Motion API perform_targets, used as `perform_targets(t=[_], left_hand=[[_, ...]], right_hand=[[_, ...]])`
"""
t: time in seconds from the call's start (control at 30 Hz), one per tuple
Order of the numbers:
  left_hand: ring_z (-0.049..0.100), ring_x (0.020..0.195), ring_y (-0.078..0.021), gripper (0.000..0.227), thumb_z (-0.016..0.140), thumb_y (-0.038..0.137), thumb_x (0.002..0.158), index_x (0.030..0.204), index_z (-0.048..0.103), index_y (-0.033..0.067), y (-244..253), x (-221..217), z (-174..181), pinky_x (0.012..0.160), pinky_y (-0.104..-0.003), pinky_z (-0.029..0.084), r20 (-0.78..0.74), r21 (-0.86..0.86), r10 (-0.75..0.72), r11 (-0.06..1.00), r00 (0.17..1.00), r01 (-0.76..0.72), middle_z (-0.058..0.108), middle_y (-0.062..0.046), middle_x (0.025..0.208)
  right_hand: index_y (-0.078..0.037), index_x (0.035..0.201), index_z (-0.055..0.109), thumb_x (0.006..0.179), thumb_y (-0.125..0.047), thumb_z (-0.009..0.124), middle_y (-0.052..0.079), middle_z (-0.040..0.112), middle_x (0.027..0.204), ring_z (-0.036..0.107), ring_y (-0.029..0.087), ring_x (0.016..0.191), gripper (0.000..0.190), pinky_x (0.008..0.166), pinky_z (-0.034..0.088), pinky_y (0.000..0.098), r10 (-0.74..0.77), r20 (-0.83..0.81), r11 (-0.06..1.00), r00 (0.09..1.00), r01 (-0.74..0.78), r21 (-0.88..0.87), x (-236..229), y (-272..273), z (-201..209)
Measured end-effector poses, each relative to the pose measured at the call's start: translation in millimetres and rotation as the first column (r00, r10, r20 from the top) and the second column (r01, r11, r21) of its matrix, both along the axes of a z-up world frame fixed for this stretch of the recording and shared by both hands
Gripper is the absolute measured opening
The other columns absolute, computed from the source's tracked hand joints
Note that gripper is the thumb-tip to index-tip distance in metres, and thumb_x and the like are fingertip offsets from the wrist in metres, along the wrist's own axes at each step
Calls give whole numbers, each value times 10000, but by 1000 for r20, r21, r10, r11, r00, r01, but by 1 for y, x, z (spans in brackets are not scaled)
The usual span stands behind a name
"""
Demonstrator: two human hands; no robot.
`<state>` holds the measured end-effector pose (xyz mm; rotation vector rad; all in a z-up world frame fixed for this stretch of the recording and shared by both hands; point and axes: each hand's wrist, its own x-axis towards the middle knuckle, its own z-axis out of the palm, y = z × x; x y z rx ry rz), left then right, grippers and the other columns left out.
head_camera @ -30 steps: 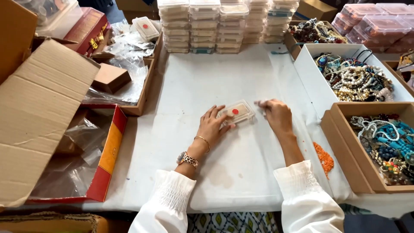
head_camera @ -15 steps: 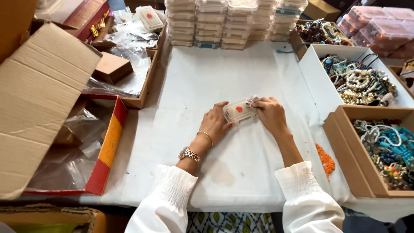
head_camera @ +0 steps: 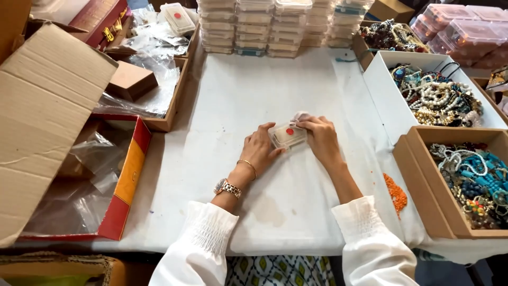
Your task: Packing and sorting various jewelry items into small plastic containers and pouches.
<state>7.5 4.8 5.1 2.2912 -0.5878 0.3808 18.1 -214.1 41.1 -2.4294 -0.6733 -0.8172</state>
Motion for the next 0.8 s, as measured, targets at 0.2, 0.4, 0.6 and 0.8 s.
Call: perform_targets(t=[0.2,0.4,0.6,0.8], left_hand=[[579,1240,-310,788,795,366,855,1466,372,104,0,0,-1,1051,-472,401,1,57,10,998,1000,-10,548,-128,1344],[560,1273,-305,784,801,386,857,1456,379,106,1,0,2,1059,-485,391,43,47,-13,999,999,11,527,-122,1386],[552,1259,-305,760,829,349,767,1394,459,133,2,-6,15,1032,-493,387,58,74,-17,997,998,13,491,-119,1435],[655,1110,-263,558,819,321,815,1322,625,194,3,-7,23,1048,-482,438,22,57,-2,998,1000,1,501,-81,1481]], right_hand=[[-109,954,797,790,-9,726,10,758,1050,669,242,999,205,973,471,399,55,-27,997,998,-56,-44,-21,25,6],[-129,926,801,803,-36,738,-15,766,1051,672,224,993,167,996,429,437,59,36,998,998,-58,-25,9,-4,-12],[-148,990,813,894,-22,724,-9,760,1106,658,228,1030,182,982,445,403,-307,147,952,940,300,68,3,-44,0],[-100,1143,794,895,-10,699,102,658,1320,578,318,1197,281,1030,484,397,-409,153,900,900,370,231,-9,-25,16]])
